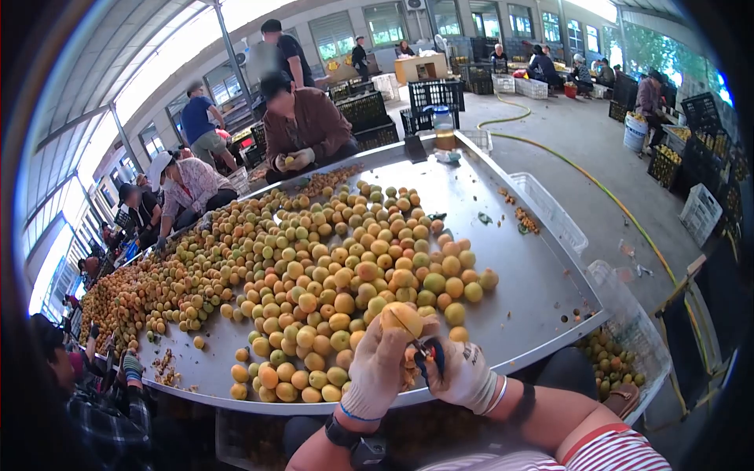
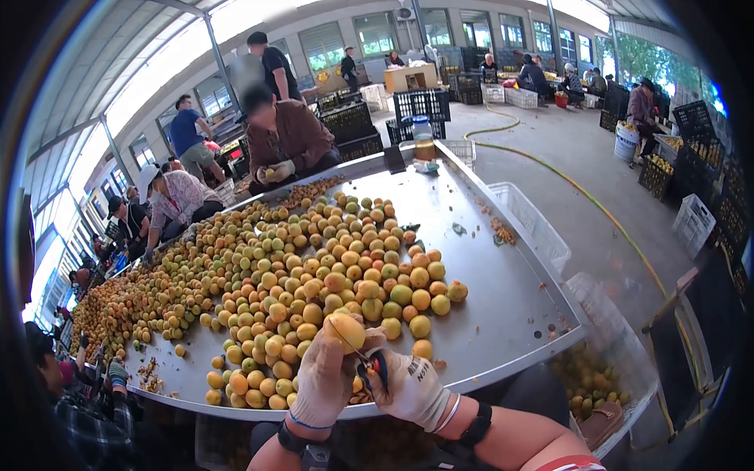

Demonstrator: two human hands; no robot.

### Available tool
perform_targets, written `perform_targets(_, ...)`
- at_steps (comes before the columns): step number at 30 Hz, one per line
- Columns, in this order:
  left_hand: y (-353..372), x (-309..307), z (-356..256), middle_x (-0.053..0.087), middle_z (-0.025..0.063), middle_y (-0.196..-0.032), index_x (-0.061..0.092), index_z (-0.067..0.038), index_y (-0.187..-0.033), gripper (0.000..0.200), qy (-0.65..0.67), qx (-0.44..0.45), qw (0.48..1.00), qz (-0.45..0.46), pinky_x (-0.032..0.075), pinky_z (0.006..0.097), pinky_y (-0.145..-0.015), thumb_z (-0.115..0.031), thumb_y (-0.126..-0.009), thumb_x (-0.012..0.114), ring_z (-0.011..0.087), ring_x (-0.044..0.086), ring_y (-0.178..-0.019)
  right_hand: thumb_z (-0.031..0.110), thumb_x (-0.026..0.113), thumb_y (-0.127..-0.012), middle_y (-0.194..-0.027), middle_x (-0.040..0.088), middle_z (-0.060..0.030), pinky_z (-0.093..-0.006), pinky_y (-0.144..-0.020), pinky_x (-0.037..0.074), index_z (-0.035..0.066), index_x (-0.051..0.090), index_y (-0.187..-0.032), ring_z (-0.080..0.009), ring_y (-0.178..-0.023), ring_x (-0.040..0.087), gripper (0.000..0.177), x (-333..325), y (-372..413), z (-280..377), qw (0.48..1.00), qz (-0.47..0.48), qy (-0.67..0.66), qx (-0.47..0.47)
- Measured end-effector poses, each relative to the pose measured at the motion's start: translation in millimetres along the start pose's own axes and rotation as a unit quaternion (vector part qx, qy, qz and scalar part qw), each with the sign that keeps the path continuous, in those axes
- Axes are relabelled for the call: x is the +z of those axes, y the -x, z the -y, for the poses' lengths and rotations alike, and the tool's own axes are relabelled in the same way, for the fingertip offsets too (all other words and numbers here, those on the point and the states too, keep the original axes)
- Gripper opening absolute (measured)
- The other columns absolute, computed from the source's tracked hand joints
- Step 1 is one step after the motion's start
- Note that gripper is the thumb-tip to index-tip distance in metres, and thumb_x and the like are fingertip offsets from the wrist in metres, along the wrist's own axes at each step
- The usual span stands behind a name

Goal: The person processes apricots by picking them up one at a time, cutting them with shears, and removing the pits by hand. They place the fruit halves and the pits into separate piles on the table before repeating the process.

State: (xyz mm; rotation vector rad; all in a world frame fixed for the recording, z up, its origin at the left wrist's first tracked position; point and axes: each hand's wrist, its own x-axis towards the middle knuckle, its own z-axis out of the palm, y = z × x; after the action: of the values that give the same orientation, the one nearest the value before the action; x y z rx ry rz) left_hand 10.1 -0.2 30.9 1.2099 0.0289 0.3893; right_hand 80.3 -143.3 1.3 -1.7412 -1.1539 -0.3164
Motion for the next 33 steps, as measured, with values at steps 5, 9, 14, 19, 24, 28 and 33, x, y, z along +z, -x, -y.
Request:
perform_targets(5, 5, 0, -8, 0.066, 0.0076, -0.119, 0.042, -0.003, -0.148, 0.054, -0.025, -0.034, 0.999, 0.012, 0.050, 0.0183, -0.065, -0.021, -0.100, 0.061, 0.0073, 0.063, -0.085, 0.010, 0.066, -0.089, -0.070, 0.062, -0.0162, -0.0466, -0.053, 0.050, 0.002, 0.057, -0.104, -0.0395, -0.061, 0.063, 0.019, 2, 6, -10, 1.000, -0.001, 0.003, -0.007)
perform_targets(9, 3, 3, -7, 0.065, 0.0080, -0.120, 0.039, -0.003, -0.150, 0.061, -0.053, 0.042, 0.998, -0.002, 0.050, 0.0172, -0.063, -0.013, -0.096, 0.066, 0.0046, 0.061, -0.079, 0.011, 0.067, -0.090, -0.068, 0.061, -0.0147, -0.0453, -0.052, 0.050, 0.003, 0.056, -0.100, -0.0388, -0.061, 0.062, 0.017, 3, 5, -9, 1.000, -0.001, 0.002, -0.003)
perform_targets(14, 3, -9, 7, 0.067, 0.0099, -0.119, 0.044, -0.001, -0.145, 0.056, -0.004, -0.007, 1.000, -0.014, 0.051, 0.0179, -0.066, -0.032, -0.102, 0.061, 0.0057, 0.062, -0.077, 0.006, 0.064, -0.086, -0.070, 0.060, -0.0152, -0.0471, -0.051, 0.048, 0.002, 0.058, -0.104, -0.0407, -0.058, 0.060, 0.020, 5, 4, -14, 0.999, 0.001, -0.021, -0.025)
perform_targets(19, 2, -3, 3, 0.067, 0.0106, -0.120, 0.050, 0.000, -0.138, 0.066, 0.062, -0.055, 0.995, -0.056, 0.054, 0.0236, -0.074, -0.056, -0.104, 0.049, 0.0133, 0.067, -0.090, 0.011, 0.069, -0.087, -0.072, 0.060, -0.0136, -0.0454, -0.053, 0.048, 0.003, 0.056, -0.099, -0.0364, -0.061, 0.062, 0.019, 9, 6, -15, 0.999, -0.011, 0.018, -0.040)
perform_targets(24, -12, -17, -13, 0.065, 0.0122, -0.120, 0.052, 0.001, -0.133, 0.070, 0.122, 0.060, 0.988, -0.076, 0.051, 0.0391, -0.100, -0.061, -0.101, 0.046, 0.0303, 0.058, -0.128, 0.010, 0.069, -0.087, -0.073, 0.063, -0.0132, -0.0436, -0.055, 0.050, 0.002, 0.059, -0.104, -0.0358, -0.062, 0.063, 0.021, 10, 11, -15, 0.999, 0.032, 0.014, -0.030)
perform_targets(28, -9, -34, 1, 0.062, 0.0123, -0.122, 0.053, 0.003, -0.131, 0.046, -0.122, 0.155, 0.974, -0.111, 0.049, 0.0374, -0.099, -0.037, -0.109, 0.042, 0.0287, 0.062, -0.119, 0.009, 0.068, -0.087, -0.074, 0.065, -0.0140, -0.0399, -0.058, 0.053, 0.003, 0.061, -0.108, -0.0362, -0.065, 0.066, 0.023, 6, 9, -23, 0.995, 0.027, -0.099, -0.012)
perform_targets(33, -3, -8, -1, 0.065, 0.0100, -0.108, 0.054, 0.005, -0.127, 0.044, -0.308, 0.229, 0.920, -0.076, 0.053, 0.0336, -0.083, -0.033, -0.104, 0.050, 0.0221, 0.064, -0.097, 0.007, 0.061, -0.102, -0.100, 0.067, -0.0016, -0.0232, -0.070, 0.053, 0.002, 0.056, -0.126, -0.0067, -0.082, 0.061, 0.025, 14, 2, -8, 0.802, -0.066, -0.514, 0.296)
